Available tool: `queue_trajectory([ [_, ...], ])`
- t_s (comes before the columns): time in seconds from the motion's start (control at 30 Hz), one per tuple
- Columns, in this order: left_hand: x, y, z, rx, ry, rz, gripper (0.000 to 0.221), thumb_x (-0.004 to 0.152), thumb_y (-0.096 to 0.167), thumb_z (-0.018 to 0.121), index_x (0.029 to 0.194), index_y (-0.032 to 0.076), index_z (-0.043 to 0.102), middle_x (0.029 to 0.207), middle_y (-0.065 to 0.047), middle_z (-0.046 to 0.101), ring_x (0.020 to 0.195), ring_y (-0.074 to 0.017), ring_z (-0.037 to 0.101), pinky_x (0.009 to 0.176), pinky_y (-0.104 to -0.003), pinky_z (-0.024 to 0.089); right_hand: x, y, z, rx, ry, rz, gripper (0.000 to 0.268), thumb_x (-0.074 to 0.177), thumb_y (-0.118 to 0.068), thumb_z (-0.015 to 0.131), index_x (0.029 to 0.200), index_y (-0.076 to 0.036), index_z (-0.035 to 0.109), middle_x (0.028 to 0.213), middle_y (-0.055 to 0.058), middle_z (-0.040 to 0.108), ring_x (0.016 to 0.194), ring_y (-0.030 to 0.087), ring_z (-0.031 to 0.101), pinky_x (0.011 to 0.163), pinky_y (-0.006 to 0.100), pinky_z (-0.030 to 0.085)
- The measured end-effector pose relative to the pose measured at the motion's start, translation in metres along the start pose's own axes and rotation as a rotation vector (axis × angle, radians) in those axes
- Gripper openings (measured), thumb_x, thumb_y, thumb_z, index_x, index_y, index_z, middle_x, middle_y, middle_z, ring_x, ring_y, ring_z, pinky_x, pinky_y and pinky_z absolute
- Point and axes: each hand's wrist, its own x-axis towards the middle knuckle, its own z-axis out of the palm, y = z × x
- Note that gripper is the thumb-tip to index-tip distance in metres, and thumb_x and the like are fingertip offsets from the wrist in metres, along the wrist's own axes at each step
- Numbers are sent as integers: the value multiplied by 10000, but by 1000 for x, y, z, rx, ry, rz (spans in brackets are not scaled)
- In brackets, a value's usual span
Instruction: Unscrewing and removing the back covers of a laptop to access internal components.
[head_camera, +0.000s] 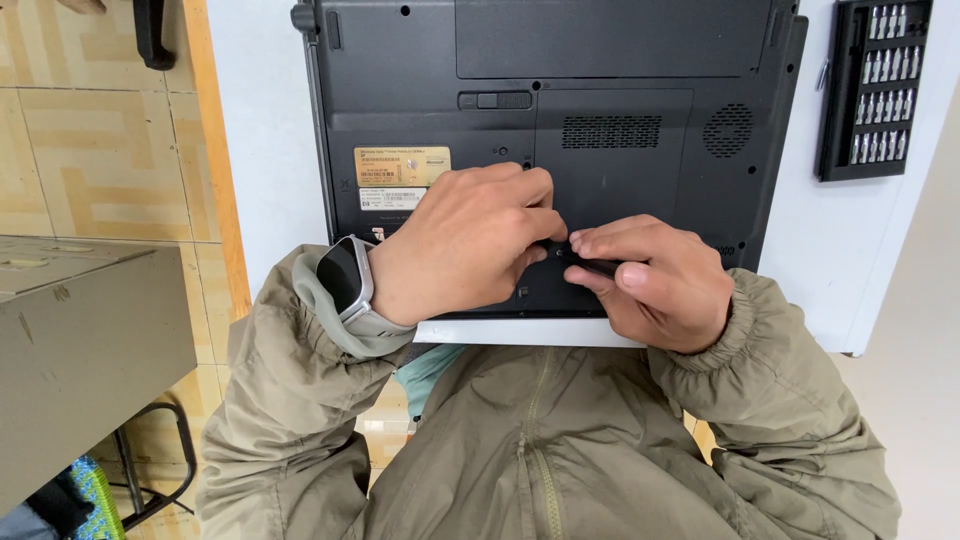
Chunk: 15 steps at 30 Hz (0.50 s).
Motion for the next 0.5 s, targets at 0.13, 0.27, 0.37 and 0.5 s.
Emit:
queue_trajectory([
  [0.13, -1, 0, 2, -7, 15, 0, 55, 886, 143, 734, 940, 154, 739, 915, -35, 573, 800, -292, 593, 465, -478, 424, 8, -4, -3, 64, -61, 6, 776, 1009, 220, 604, 1589, -168, 267, 1142, 294, 665, 1010, 385, 753, 878, 424, 688],
  [0.27, 0, 0, 3, 0, 14, -11, 102, 886, 176, 737, 987, 180, 747, 913, -26, 564, 798, -293, 592, 473, -491, 416, 6, -4, -5, -29, -86, -23, 829, 963, 230, 681, 1566, -188, 296, 1144, 266, 662, 951, 368, 731, 789, 369, 678],
  [0.37, -1, 1, 2, 9, 17, -9, 103, 882, 170, 739, 984, 186, 743, 910, -22, 556, 793, -290, 589, 458, -488, 408, 8, -6, -3, 20, -61, 7, 792, 960, 289, 617, 1533, -165, 312, 1127, 288, 680, 924, 379, 737, 753, 351, 672],
  [0.5, -1, 4, 1, 1, 35, 4, 74, 899, 143, 732, 969, 156, 753, 915, -31, 578, 801, -283, 598, 479, -467, 426, 11, -5, 0, 40, 21, -24, 734, 993, 222, 652, 1538, -133, 312, 1101, 299, 678, 967, 374, 759, 814, 392, 688],
])
